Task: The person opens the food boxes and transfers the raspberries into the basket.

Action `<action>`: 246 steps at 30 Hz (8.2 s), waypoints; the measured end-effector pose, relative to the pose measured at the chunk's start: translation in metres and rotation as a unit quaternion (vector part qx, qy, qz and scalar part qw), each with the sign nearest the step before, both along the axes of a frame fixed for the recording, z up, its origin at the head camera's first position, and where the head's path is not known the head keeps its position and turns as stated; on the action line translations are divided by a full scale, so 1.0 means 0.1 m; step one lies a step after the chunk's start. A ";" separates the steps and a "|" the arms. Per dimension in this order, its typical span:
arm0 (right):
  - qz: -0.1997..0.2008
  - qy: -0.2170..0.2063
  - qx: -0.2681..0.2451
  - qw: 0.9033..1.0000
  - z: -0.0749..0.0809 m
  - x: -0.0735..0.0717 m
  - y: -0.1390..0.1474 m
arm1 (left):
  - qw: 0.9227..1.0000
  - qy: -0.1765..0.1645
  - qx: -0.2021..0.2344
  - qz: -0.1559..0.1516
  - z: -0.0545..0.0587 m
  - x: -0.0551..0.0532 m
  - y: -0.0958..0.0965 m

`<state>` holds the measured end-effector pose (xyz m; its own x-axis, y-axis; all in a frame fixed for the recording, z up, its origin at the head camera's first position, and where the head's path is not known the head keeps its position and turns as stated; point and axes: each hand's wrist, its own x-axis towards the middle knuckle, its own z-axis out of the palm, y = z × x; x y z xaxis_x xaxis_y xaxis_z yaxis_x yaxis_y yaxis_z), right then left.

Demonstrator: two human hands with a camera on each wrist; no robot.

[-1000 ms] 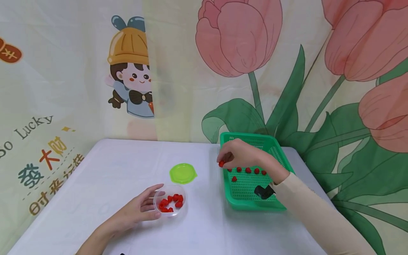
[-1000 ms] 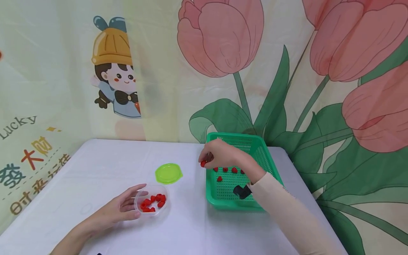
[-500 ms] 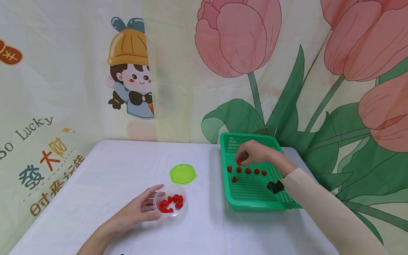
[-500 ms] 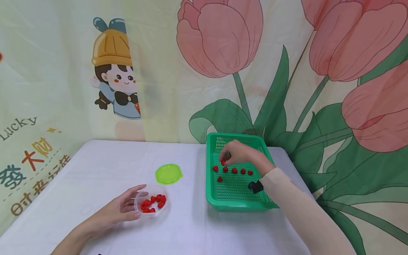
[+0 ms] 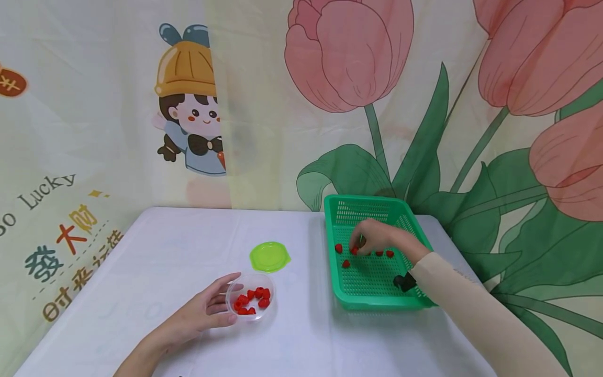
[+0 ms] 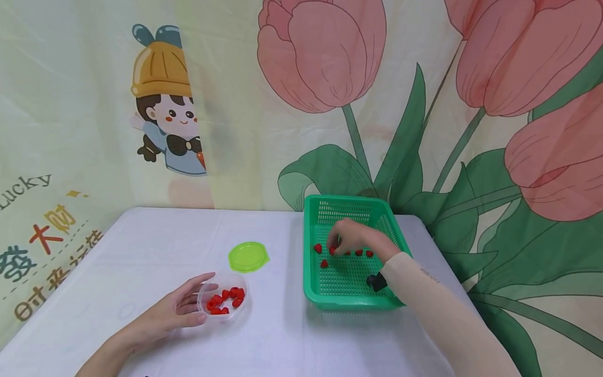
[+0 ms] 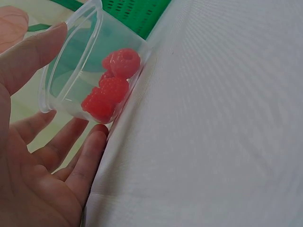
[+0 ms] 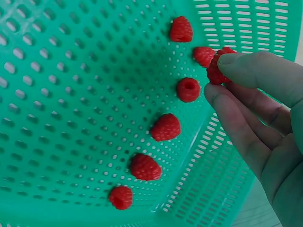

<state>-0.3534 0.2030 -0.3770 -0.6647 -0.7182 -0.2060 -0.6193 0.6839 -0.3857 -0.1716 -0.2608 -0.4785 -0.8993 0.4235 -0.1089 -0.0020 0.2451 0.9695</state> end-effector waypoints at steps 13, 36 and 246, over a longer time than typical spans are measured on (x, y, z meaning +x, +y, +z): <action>-0.025 -0.022 0.025 0.999 -0.19 -0.01 0.02 | 1.000 -0.006 -0.005 0.006 0.00 0.00 0.01; -0.027 -0.050 0.042 0.997 -0.29 -0.01 0.00 | 1.000 -0.008 -0.002 0.002 0.01 0.01 0.01; -0.063 -0.046 -0.011 0.997 -0.06 -0.06 0.34 | 1.000 0.001 -0.014 0.006 0.01 -0.01 0.01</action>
<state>-0.3594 0.2372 -0.3834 -0.7285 -0.6361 -0.2543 -0.4913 0.7439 -0.4531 -0.1729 -0.2594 -0.4780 -0.9046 0.4096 -0.1184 -0.0027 0.2723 0.9622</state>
